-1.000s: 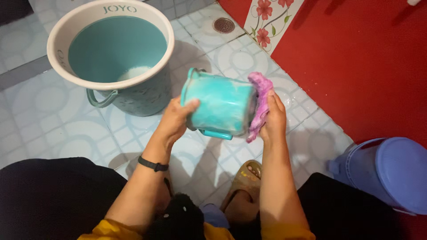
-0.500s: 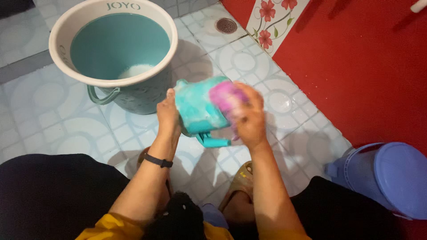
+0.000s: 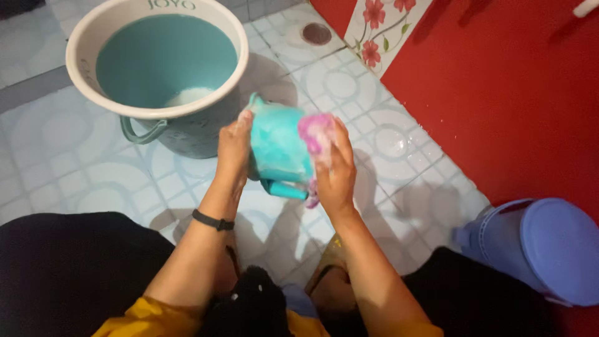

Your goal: The person scrubs the exterior and interior of a teal plastic pitcher using a pink cloth. They repeatedly dip the cloth into a large bucket of soapy water to rinse and re-wet it while cleaning the pitcher.

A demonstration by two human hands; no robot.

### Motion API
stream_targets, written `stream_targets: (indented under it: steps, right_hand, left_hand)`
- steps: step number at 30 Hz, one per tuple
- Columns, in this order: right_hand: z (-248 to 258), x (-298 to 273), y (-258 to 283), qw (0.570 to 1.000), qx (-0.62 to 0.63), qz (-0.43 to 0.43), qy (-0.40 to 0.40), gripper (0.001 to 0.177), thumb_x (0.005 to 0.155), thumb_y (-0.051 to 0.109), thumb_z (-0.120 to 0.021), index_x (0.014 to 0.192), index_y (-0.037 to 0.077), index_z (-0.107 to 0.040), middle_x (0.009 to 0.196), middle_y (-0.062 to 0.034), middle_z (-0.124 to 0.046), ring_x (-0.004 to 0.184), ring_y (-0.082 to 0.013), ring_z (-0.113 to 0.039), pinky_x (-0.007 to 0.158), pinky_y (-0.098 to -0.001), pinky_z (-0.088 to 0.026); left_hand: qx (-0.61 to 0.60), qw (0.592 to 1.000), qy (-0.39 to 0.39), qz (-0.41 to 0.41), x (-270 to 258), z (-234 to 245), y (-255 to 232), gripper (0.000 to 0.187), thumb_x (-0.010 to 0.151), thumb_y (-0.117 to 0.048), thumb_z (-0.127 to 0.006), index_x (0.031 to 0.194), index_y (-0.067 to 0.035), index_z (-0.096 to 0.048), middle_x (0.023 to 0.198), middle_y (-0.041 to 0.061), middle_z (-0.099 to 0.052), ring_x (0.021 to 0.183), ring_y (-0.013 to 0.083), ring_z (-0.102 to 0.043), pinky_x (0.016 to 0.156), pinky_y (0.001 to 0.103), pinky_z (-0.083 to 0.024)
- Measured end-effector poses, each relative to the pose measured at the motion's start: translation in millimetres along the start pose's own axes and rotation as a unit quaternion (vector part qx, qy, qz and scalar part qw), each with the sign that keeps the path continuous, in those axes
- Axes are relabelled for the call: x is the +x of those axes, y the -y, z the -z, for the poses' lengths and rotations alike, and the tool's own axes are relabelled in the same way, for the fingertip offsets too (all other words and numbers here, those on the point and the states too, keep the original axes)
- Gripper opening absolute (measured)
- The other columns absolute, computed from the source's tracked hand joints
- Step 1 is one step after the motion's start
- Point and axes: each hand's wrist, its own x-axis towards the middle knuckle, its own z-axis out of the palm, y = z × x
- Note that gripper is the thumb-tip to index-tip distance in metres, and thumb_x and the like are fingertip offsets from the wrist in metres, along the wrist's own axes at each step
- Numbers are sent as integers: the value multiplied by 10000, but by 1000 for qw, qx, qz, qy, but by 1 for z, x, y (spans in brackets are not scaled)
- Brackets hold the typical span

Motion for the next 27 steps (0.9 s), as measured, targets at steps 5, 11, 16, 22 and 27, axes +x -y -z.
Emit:
stream_targets:
  steps: [5,11,16,22,27]
  right_hand:
    - [9,3,-38,946,213,-242,-44,440,1079,283,-528,1455,56,-548,1471,-177,-580,1350,-267,-561,1142,-413,-438]
    - [18,16,-37,820,282,-495,-59,435,1035,198,-537,1429,23,-595,1284,-345,-610,1006,-389,-562,870,-506,-431]
    - [11,-3,-31,993,52,-82,65,356,942,78,-672,1295,38,-667,1502,-194,-557,1403,-293,-522,1165,-411,-416]
    - [23,15,-62,929,207,-307,20,429,975,59,-621,1402,20,-612,1461,-157,-592,1313,-236,-566,1090,-341,-457]
    - [30,27,-56,844,360,-397,-28,452,970,30,-595,1421,43,-570,1414,-147,-610,1225,-209,-616,1009,-307,-517]
  left_hand:
    - [155,976,16,-154,-22,-19,5,561,1055,-469,-545,821,30,-650,613,55,-526,627,137,-460,540,407,-406]
    - [157,979,2,-131,-28,-22,11,522,1037,-433,-562,850,41,-673,629,69,-530,572,168,-471,540,412,-416]
    - [-5,996,-24,91,-4,-5,24,525,1009,-451,-552,888,34,-712,719,28,-614,675,127,-508,600,360,-446]
    - [8,995,56,76,-15,-9,36,533,1024,-460,-553,1020,47,-716,838,76,-622,770,145,-507,669,334,-462]
    - [-287,930,39,225,-14,-5,39,473,978,-445,-507,1118,-38,-703,1025,63,-732,923,180,-670,839,358,-561]
